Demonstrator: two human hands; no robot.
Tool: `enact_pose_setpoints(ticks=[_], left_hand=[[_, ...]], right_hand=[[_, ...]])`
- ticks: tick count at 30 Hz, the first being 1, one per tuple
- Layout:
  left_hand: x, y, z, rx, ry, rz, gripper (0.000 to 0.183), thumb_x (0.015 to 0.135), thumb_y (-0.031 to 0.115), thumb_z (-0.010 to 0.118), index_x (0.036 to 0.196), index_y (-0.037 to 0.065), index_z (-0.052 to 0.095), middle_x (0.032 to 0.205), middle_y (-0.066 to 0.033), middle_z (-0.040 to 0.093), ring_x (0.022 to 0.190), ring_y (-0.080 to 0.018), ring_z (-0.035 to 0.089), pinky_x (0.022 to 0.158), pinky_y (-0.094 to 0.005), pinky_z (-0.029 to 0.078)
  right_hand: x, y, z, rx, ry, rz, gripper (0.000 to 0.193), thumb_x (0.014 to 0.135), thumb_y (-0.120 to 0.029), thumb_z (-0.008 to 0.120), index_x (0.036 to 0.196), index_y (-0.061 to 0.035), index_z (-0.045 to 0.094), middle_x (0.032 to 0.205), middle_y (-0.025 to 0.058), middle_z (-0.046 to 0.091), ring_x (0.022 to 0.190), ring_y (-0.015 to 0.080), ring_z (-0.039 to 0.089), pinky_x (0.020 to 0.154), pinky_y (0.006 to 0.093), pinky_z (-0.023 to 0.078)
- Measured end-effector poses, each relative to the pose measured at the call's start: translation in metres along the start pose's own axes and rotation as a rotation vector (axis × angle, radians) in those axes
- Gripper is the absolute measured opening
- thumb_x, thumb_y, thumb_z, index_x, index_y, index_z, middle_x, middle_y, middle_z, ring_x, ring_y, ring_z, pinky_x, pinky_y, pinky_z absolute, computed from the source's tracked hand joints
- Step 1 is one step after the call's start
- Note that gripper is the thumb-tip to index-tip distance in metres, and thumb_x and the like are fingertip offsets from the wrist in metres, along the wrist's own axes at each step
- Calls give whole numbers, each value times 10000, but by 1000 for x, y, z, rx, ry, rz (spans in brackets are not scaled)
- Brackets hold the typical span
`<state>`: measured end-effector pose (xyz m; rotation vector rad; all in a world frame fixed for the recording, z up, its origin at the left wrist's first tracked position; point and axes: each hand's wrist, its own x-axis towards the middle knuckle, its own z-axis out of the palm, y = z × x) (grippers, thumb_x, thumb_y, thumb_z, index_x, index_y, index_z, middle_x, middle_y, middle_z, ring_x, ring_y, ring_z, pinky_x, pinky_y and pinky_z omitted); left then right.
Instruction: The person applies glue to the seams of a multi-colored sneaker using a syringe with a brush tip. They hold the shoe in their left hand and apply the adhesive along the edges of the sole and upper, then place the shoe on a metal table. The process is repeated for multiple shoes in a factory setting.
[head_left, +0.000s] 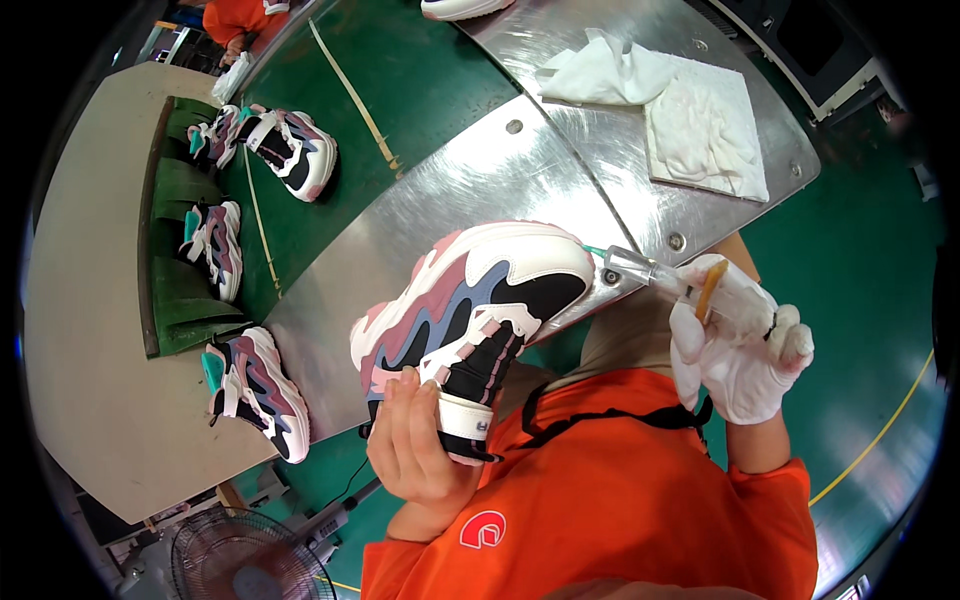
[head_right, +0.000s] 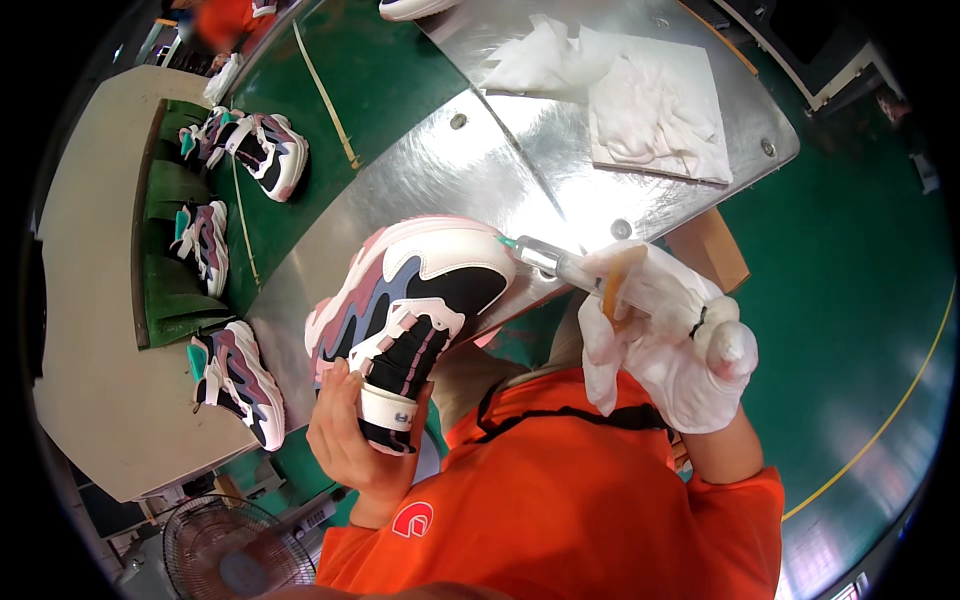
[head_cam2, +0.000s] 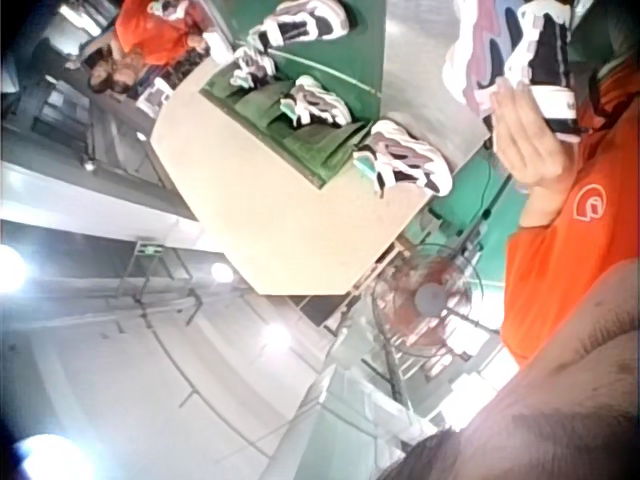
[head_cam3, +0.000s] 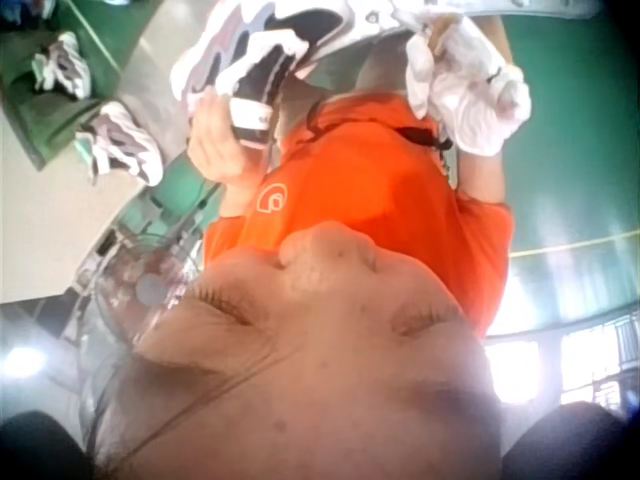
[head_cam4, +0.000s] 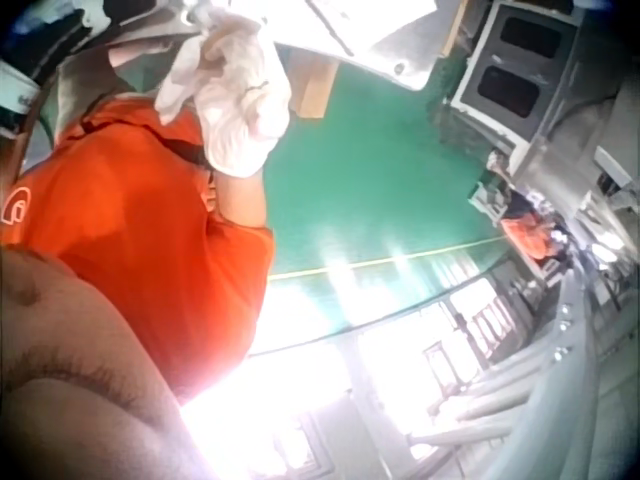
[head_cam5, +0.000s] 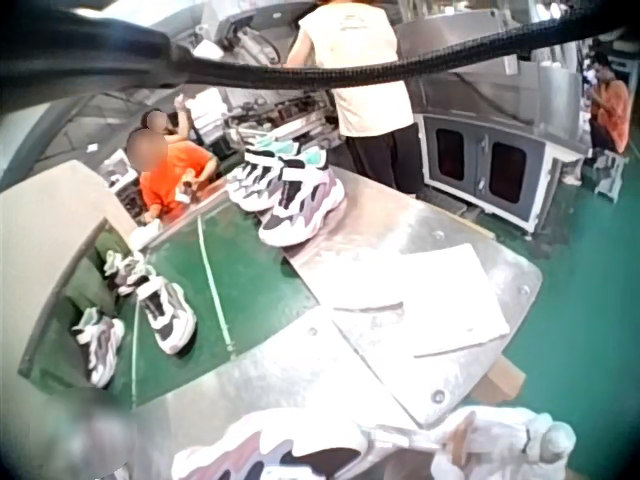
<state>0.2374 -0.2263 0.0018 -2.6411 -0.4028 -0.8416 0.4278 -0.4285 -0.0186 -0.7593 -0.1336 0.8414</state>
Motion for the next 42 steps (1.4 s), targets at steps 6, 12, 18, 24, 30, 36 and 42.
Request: enact_pose_setpoints(ticks=[6,12,18,24,30,36,42], left_hand=[[-4,-2,-1,-63,-21,-11,618,707,344,860,1145,9,580,1109,-156,671,987,-313,660,842,-367,480],[-1,-2,-3,-50,-36,-13,593,729,358,840,1139,12,587,1114,-151,672,977,-303,661,839,-354,480],[8,-7,-4,-71,-74,-19,601,709,355,848,1139,14,601,1114,-148,670,958,-306,653,810,-365,490],[26,-17,-9,-143,-151,-28,652,659,299,873,1178,14,598,1090,-128,669,900,-318,638,790,-383,490],[55,-28,-9,-260,-254,-90,638,551,168,892,1112,38,616,1034,-123,669,882,-323,628,771,-391,490],[83,-41,2,-349,-336,-111,613,551,158,905,1070,18,611,961,-121,655,851,-286,638,772,-342,494],[102,-52,11,-450,-453,-215,557,568,219,889,1012,26,615,893,-98,644,803,-291,614,717,-350,477]], right_hand=[[-5,-4,10,-10,31,25,1103,535,-633,792,1225,164,465,807,190,591,615,297,634,478,333,523],[-11,-9,19,-65,-32,100,1118,508,-572,861,1285,117,446,881,177,608,718,282,660,575,341,552],[-12,-6,19,-141,-102,125,1094,461,-355,946,1323,81,433,946,170,598,797,256,655,664,325,551],[-11,3,11,-179,-224,69,1061,457,-213,965,1326,80,432,973,164,600,828,236,637,710,316,537],[-1,18,-6,-205,-355,-4,1066,448,-140,967,1341,66,423,984,153,601,868,214,613,743,316,523],[16,39,-28,-270,-473,-142,993,446,-76,934,1310,59,464,1068,156,598,878,198,605,742,319,530],[34,66,-36,-315,-539,-387,735,492,-138,917,1125,25,582,1025,140,626,762,190,589,696,296,532]])
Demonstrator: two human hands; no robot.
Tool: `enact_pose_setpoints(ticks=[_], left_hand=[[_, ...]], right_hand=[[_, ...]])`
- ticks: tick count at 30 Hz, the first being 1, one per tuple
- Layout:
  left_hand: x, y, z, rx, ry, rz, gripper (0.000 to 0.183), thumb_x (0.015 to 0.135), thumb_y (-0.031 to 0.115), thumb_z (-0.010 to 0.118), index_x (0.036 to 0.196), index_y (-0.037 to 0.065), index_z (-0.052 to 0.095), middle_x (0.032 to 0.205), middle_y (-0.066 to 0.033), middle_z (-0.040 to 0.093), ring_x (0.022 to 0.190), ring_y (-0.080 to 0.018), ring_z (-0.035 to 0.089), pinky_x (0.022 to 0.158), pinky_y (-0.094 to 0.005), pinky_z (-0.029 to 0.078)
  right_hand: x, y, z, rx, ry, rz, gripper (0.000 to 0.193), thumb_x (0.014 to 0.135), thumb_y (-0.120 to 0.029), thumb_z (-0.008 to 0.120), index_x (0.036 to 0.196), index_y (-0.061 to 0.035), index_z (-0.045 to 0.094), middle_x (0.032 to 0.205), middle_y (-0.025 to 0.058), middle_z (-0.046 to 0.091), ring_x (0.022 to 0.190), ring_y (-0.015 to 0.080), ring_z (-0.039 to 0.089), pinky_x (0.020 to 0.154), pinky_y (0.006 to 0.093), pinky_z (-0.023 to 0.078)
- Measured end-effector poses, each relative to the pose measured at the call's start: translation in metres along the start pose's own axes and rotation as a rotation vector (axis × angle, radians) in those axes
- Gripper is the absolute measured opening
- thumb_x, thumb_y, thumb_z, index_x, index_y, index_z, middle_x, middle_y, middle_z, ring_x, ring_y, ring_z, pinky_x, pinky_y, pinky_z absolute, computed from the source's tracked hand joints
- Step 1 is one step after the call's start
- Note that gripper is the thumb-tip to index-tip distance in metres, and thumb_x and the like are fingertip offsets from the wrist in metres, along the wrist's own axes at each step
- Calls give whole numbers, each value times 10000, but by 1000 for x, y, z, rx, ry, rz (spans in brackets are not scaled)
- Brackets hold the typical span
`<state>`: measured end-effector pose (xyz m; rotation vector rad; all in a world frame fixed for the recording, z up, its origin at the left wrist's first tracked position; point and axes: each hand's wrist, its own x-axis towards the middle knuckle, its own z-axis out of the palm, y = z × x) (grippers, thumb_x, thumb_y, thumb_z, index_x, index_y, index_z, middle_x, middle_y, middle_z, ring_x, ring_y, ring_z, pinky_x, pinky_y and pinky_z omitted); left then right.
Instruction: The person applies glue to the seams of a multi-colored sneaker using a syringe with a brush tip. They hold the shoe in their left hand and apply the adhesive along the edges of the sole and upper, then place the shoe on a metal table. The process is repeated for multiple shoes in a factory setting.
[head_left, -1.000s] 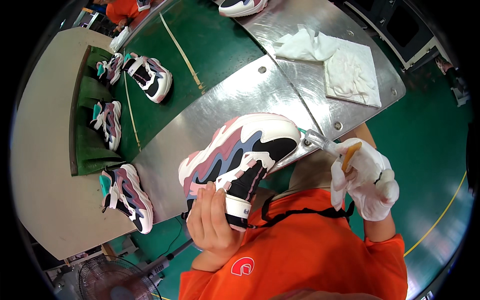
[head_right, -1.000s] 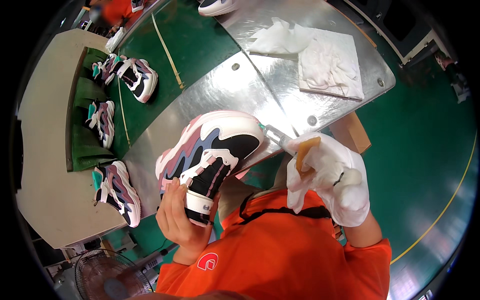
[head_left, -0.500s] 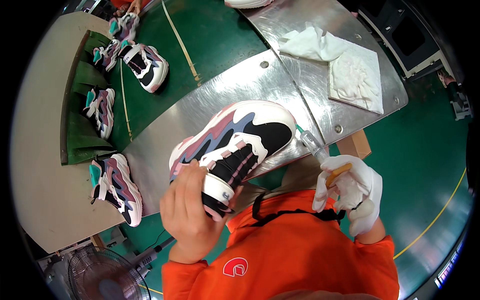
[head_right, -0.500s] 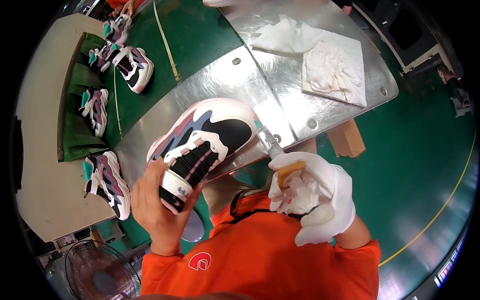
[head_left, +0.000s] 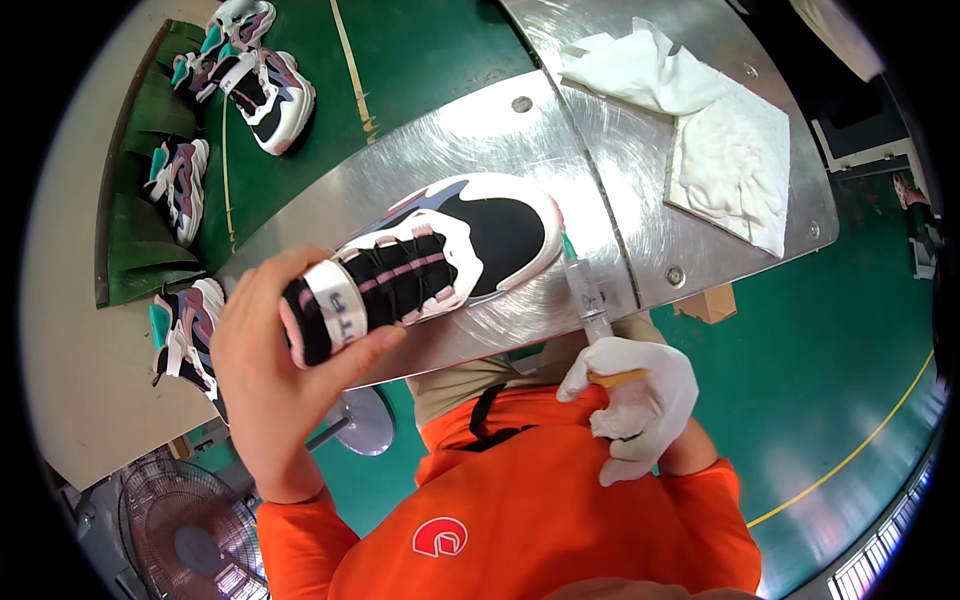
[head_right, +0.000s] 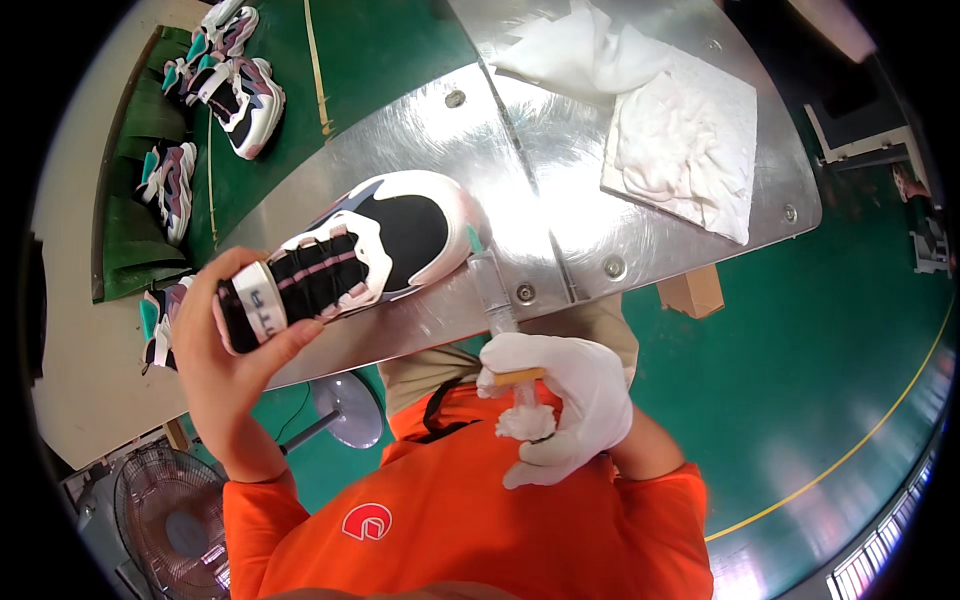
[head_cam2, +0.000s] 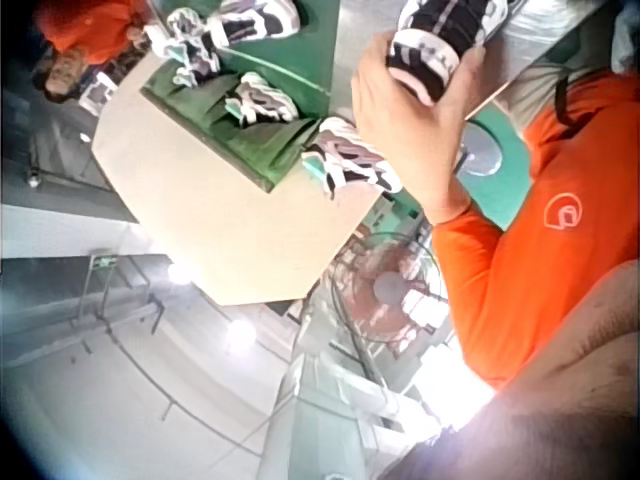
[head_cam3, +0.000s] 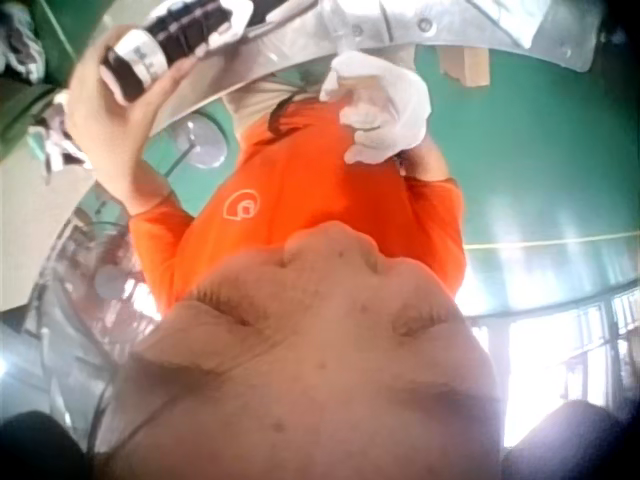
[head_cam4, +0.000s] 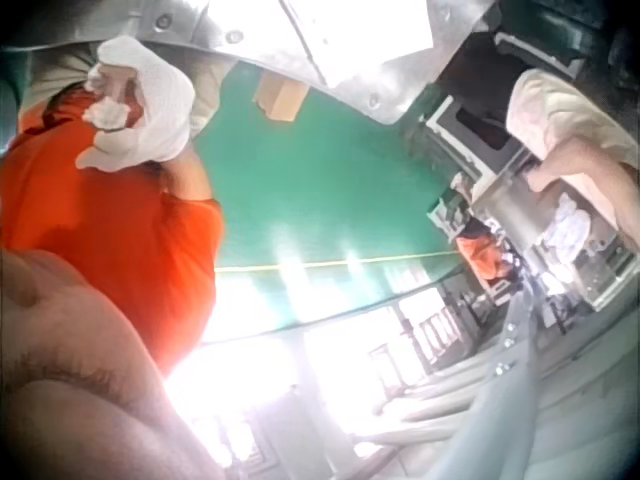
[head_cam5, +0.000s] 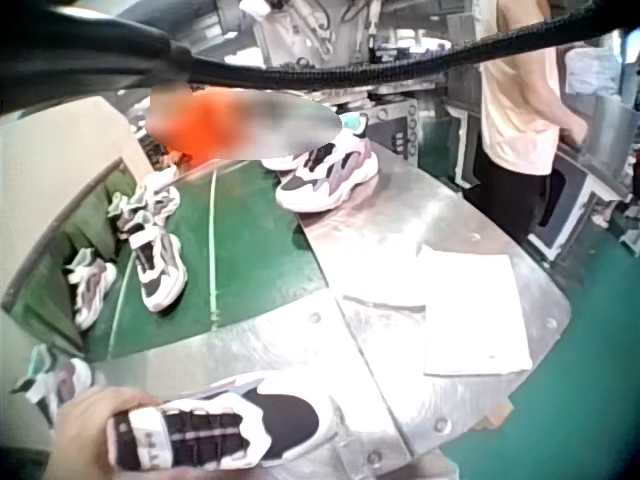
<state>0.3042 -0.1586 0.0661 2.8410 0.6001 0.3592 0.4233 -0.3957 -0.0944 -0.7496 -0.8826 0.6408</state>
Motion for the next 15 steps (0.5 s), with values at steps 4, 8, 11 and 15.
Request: enact_pose_setpoints(ticks=[4,8,11,15], left_hand=[[9,-10,-1,-99,-76,-68,574,571,224,898,1023,15,612,881,-91,652,772,-229,619,715,-308,486],[17,-11,3,-207,-112,-131,567,574,216,901,1016,7,613,868,-78,651,757,-180,621,710,-275,488],[18,-14,5,-258,-111,-124,552,574,210,899,1004,9,617,852,-71,653,742,-159,620,698,-263,490],[17,-16,6,-249,-98,-101,549,574,204,898,1004,9,618,852,-71,653,741,-160,619,697,-263,488]], right_hand=[[-10,14,-3,-80,-6,81,646,520,-210,906,1056,-7,609,1016,130,634,665,194,577,616,299,514],[-9,28,-10,-362,-106,-174,685,548,-305,882,1089,-8,586,931,91,646,601,232,568,545,310,478],[-11,28,-8,-368,-71,-67,676,551,-327,879,1077,-16,589,890,61,648,570,240,555,525,315,461],[-11,30,-8,-366,-85,-61,691,545,-329,885,1086,-21,585,875,51,648,555,228,551,518,317,454]])
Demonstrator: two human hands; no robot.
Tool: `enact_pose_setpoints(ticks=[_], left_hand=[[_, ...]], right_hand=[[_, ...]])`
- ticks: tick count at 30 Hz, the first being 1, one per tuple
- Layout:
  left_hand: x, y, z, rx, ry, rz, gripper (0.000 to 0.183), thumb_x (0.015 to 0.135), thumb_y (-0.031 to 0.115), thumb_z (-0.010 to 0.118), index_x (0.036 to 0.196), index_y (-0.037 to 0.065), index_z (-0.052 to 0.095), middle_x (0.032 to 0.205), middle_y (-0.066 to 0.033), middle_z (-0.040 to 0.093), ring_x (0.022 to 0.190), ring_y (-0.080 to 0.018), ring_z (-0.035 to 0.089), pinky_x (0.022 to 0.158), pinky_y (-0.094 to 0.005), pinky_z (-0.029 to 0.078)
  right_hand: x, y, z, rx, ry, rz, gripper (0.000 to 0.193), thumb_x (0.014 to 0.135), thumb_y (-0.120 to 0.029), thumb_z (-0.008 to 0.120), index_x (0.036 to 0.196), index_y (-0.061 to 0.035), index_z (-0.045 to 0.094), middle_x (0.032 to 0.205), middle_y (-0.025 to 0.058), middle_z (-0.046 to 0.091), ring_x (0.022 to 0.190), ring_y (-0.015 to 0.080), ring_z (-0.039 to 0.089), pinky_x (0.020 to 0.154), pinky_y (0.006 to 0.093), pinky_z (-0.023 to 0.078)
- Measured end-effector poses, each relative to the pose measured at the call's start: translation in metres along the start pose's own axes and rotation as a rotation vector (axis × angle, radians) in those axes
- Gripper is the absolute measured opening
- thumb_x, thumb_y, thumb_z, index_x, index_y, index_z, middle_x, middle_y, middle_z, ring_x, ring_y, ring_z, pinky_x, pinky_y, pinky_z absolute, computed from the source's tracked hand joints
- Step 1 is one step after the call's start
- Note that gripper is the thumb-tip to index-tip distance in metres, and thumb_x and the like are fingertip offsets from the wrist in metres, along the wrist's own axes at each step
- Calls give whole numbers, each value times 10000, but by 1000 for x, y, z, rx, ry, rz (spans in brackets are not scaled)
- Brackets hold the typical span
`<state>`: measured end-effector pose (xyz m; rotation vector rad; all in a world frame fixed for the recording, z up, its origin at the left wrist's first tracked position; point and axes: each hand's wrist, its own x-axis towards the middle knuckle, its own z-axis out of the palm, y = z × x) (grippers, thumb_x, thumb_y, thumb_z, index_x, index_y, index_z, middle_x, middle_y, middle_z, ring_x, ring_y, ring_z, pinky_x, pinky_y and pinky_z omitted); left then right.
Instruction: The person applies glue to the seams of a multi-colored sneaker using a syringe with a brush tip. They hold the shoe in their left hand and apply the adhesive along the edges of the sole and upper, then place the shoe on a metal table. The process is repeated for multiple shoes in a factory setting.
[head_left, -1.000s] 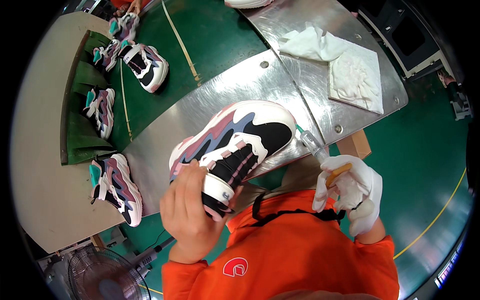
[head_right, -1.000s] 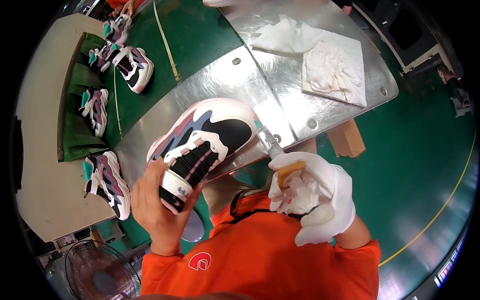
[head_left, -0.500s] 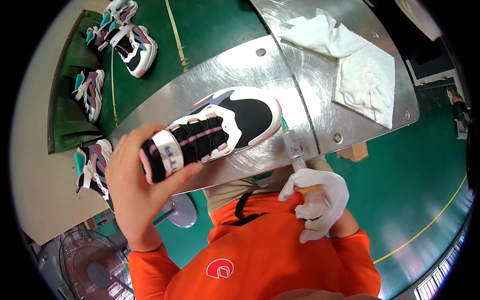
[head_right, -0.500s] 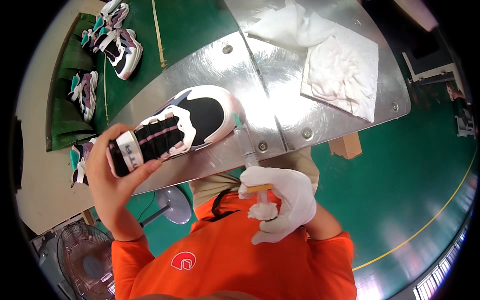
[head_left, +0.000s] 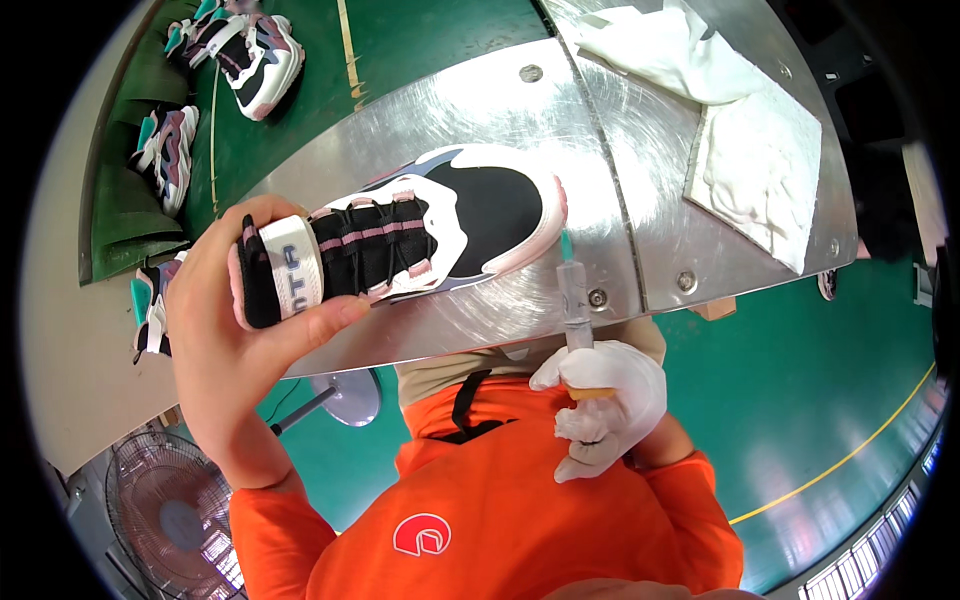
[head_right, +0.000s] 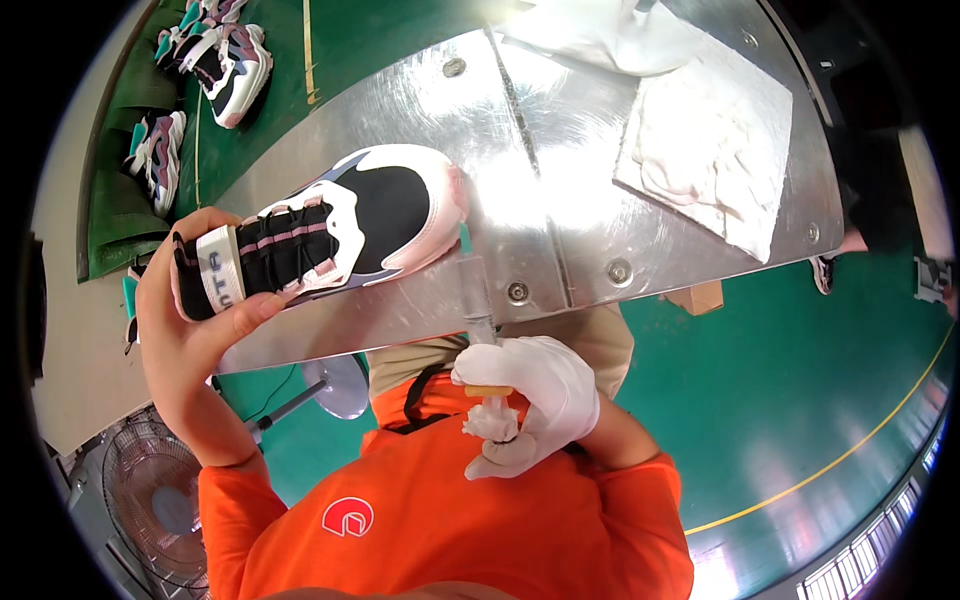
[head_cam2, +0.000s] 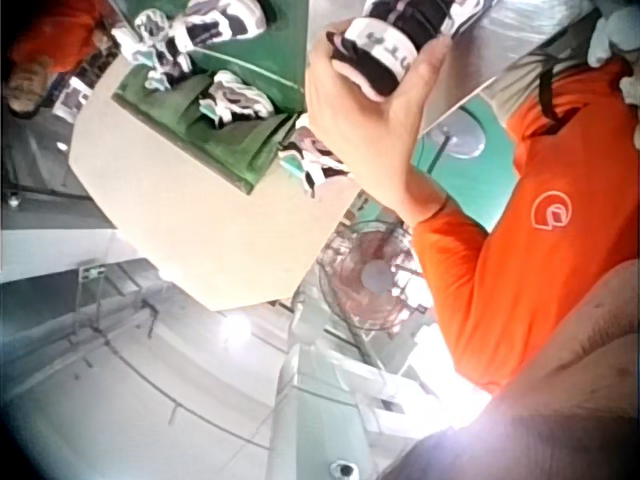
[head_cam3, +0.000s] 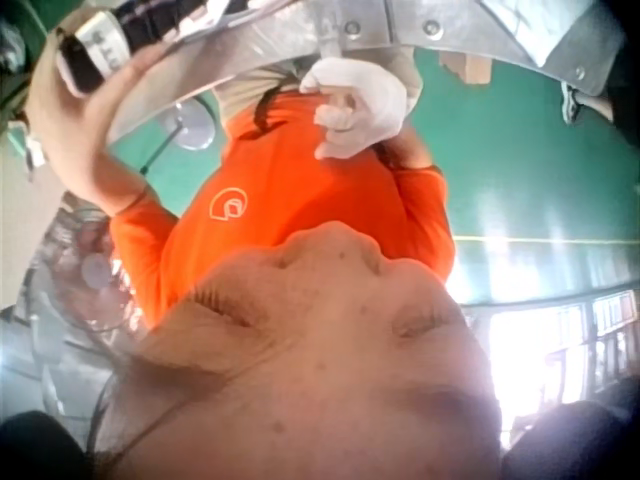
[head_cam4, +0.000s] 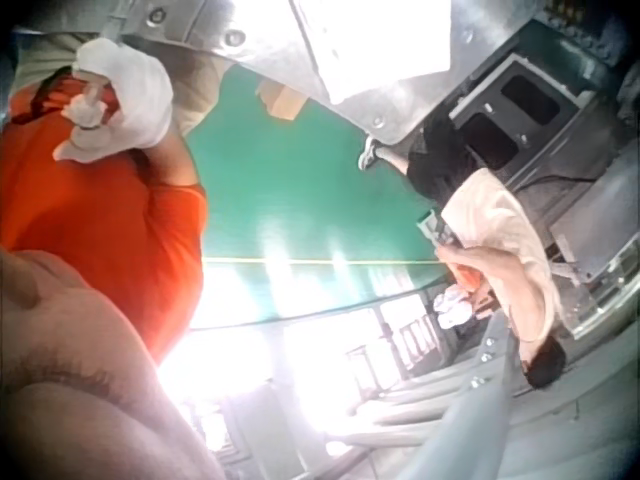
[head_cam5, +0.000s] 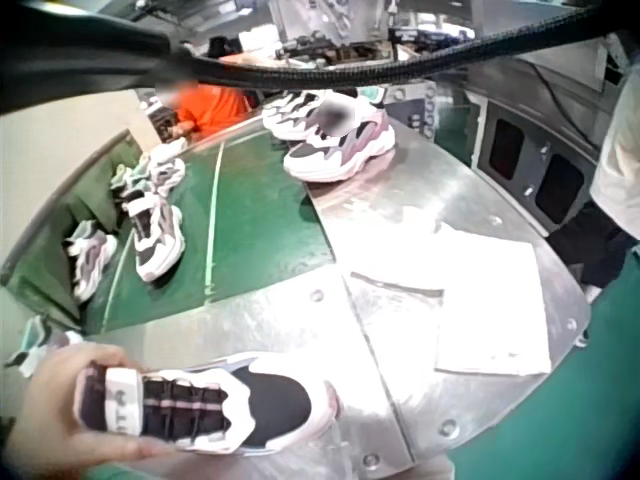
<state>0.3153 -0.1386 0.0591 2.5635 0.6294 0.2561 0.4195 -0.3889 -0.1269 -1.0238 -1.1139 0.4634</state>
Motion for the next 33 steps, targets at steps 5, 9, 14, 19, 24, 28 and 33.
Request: enact_pose_setpoints(ticks=[5,9,14,19,24,28,33], left_hand=[[-3,1,1,-22,16,-13,545,578,196,894,1008,13,616,858,-72,648,742,-168,613,694,-271,485],[-13,5,-3,148,37,45,574,589,192,895,1054,11,612,910,-71,650,806,-183,618,748,-283,486],[-49,19,13,425,177,176,678,570,236,910,1135,9,613,1043,-124,667,938,-289,643,828,-346,487],[-96,19,34,570,283,290,723,650,320,880,1222,7,568,1206,-176,635,1004,-356,635,874,-408,470],[-109,16,43,698,328,350,565,757,386,811,1138,29,595,1123,-143,669,997,-302,667,829,-343,485],[-108,16,44,668,355,350,562,729,364,835,1125,35,607,1105,-135,677,992,-297,669,834,-338,480],[-108,16,41,638,337,360,612,696,323,859,1153,18,589,1127,-160,669,993,-327,653,842,-375,488]], right_hand=[[-1,-1,4,63,49,47,668,520,-301,890,1058,-32,599,880,60,647,548,213,530,518,308,455],[-3,-12,-4,173,87,76,630,499,-257,887,1020,-37,611,914,75,647,558,175,519,528,298,458],[-8,-20,-18,353,247,-31,679,454,-137,869,1060,1,594,1100,191,555,881,279,557,788,419,499],[13,-33,-30,299,274,-38,948,499,-60,870,1306,25,380,1144,199,541,1003,279,559,915,421,476],[31,-44,-17,86,349,65,920,534,-78,887,1310,-12,398,1177,156,563,998,220,569,901,328,473],[47,-47,-15,-128,289,157,829,533,-156,892,1253,-39,500,1101,113,602,888,197,613,799,287,509],[58,-49,-15,-203,297,60,787,536,-162,882,1229,-45,530,989,95,628,818,184,656,694,285,538]])
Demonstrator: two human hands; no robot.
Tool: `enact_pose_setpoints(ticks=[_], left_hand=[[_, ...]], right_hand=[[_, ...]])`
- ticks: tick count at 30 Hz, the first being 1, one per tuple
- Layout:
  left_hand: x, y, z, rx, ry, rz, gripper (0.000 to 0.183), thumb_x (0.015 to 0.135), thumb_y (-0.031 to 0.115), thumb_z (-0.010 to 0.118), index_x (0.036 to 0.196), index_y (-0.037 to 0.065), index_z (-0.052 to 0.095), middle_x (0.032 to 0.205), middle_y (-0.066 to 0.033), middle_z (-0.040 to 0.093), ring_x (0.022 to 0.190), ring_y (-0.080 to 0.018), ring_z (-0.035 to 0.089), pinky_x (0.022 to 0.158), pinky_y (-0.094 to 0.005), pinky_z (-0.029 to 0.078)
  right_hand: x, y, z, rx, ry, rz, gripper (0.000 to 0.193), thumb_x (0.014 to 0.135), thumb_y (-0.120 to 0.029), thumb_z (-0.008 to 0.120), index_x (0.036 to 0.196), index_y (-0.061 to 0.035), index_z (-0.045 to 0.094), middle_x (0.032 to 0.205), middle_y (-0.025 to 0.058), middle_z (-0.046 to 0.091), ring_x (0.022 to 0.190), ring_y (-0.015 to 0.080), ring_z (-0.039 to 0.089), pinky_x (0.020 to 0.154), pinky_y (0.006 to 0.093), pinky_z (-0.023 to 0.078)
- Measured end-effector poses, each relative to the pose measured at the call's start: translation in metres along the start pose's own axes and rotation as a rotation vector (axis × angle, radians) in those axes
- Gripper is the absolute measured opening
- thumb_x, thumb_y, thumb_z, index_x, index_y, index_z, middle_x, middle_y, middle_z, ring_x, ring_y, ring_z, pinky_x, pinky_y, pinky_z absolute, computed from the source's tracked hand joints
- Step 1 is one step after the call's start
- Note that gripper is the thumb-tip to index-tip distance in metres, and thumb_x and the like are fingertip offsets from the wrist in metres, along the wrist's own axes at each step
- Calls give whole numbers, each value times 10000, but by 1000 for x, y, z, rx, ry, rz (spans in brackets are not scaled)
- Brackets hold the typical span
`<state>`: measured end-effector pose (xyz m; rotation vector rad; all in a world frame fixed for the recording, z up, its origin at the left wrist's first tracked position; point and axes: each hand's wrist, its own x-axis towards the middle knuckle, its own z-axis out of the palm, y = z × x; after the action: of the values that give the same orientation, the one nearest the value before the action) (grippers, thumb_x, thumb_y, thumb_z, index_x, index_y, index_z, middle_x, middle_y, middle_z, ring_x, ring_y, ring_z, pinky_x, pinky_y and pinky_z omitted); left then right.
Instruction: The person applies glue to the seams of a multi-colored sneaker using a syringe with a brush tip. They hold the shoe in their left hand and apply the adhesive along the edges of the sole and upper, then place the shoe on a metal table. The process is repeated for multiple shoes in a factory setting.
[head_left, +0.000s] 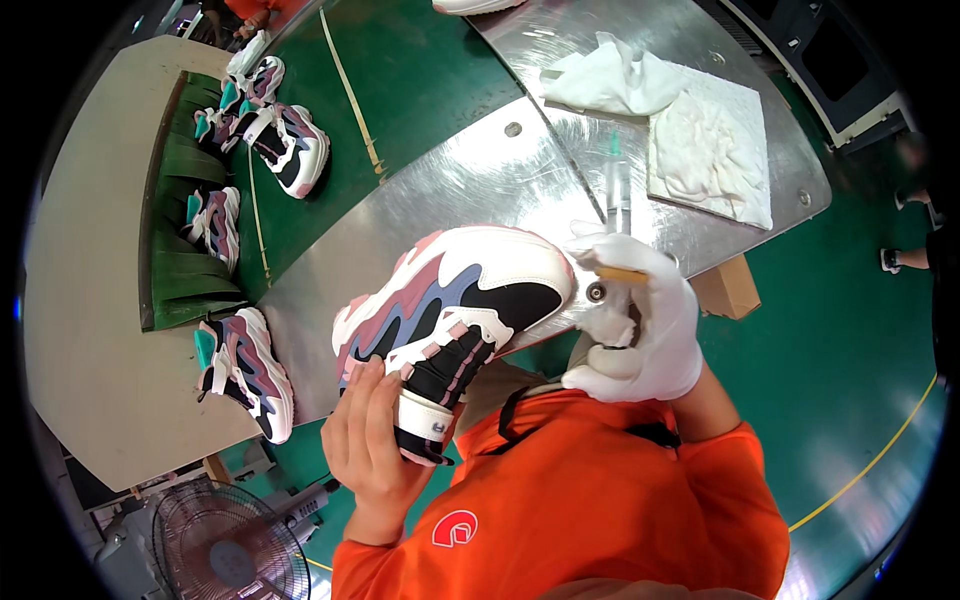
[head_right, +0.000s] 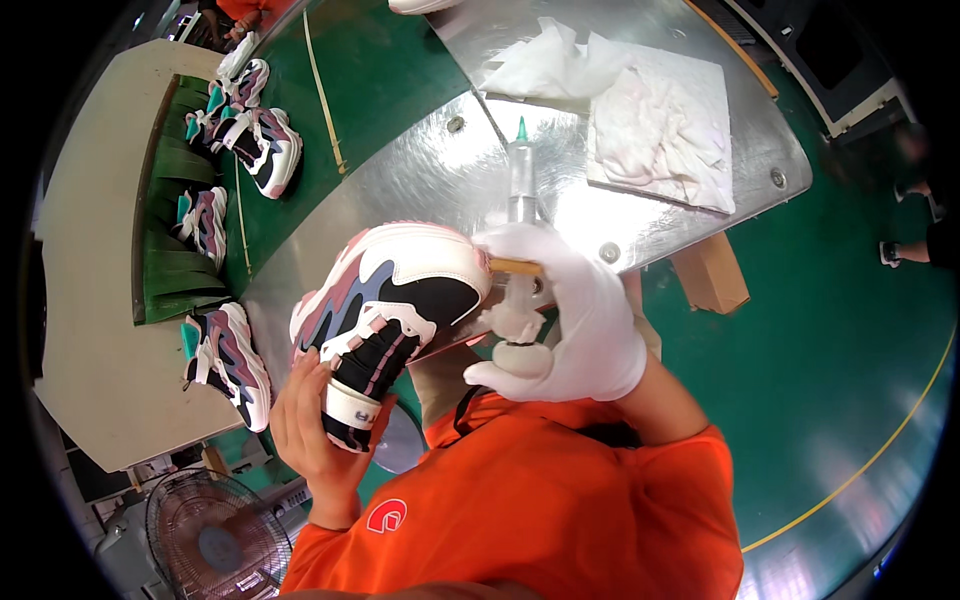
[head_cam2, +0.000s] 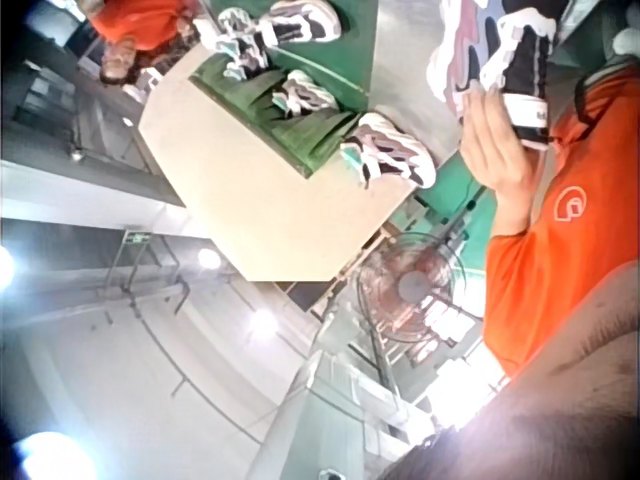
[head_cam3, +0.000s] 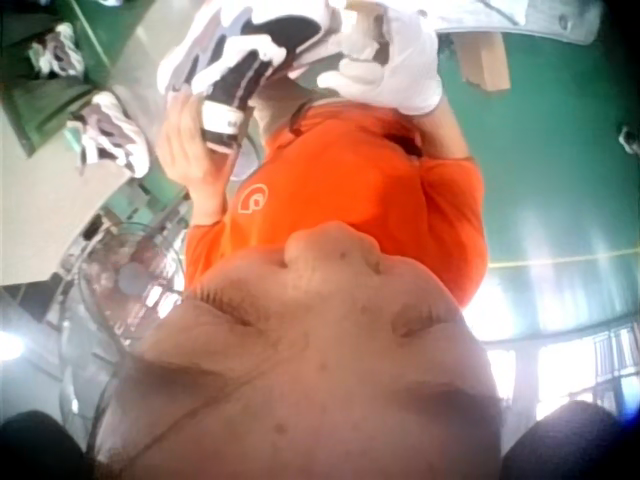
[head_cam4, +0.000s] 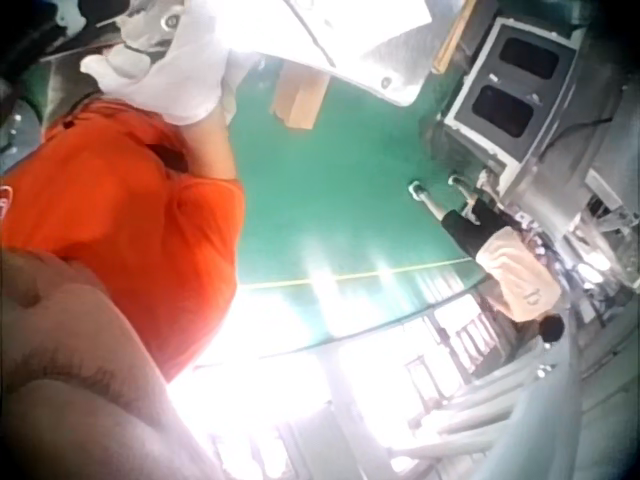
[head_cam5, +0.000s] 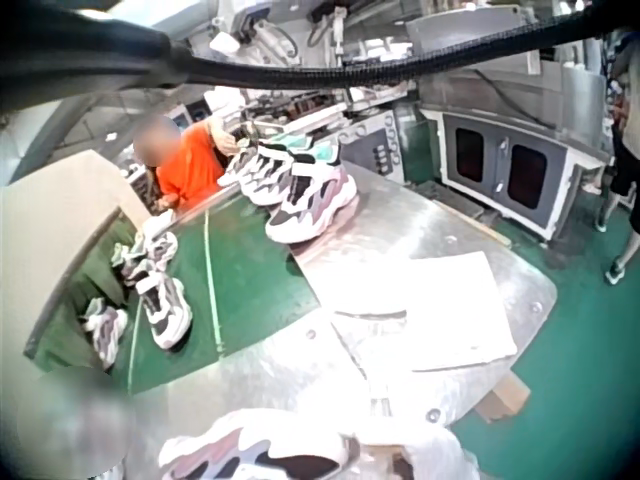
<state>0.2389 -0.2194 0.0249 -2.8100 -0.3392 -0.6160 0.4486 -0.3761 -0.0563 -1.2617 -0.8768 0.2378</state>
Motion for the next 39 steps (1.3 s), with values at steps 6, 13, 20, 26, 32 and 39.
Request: enact_pose_setpoints(ticks=[6,13,20,26,32,39], left_hand=[[0,-8,0,-8,-8,47,628,685,331,861,1152,6,597,1126,-163,674,971,-340,654,823,-384,495],[32,-36,-1,-55,-42,154,531,684,340,829,1079,39,640,1080,-112,695,895,-264,674,737,-322,468],[46,-45,-1,-151,-128,133,588,615,309,852,1067,-3,641,1079,-158,694,955,-309,661,828,-364,494],[48,-39,2,-159,-133,90,559,632,322,850,1049,13,641,1069,-155,698,960,-305,663,830,-363,494],[48,-40,8,-131,-43,137,483,662,326,816,1021,47,654,1059,-95,705,872,-253,674,706,-324,456],[47,-36,5,-117,-84,115,490,674,331,816,1027,32,652,1061,-113,704,904,-271,672,758,-337,475]], right_hand=[[12,8,-11,-127,-103,-136,829,541,-141,885,1265,-51,493,970,104,619,714,181,629,622,283,529],[-3,-1,-42,29,-41,197,869,522,-56,858,1302,-55,476,969,47,590,747,111,565,645,252,490],[-14,-19,-75,296,132,450,691,619,-79,749,1228,115,485,843,140,614,702,198,617,675,264,492],[-18,-14,-65,832,-52,537,1078,462,-505,860,1171,187,434,765,244,616,638,335,641,603,412,554],[-15,-14,-58,872,-87,497,994,460,-401,856,1155,181,449,894,334,621,629,374,643,559,492,556],[-9,9,-75,975,-440,411,976,548,-221,923,1262,185,395,940,231,606,885,296,640,787,379,527]])
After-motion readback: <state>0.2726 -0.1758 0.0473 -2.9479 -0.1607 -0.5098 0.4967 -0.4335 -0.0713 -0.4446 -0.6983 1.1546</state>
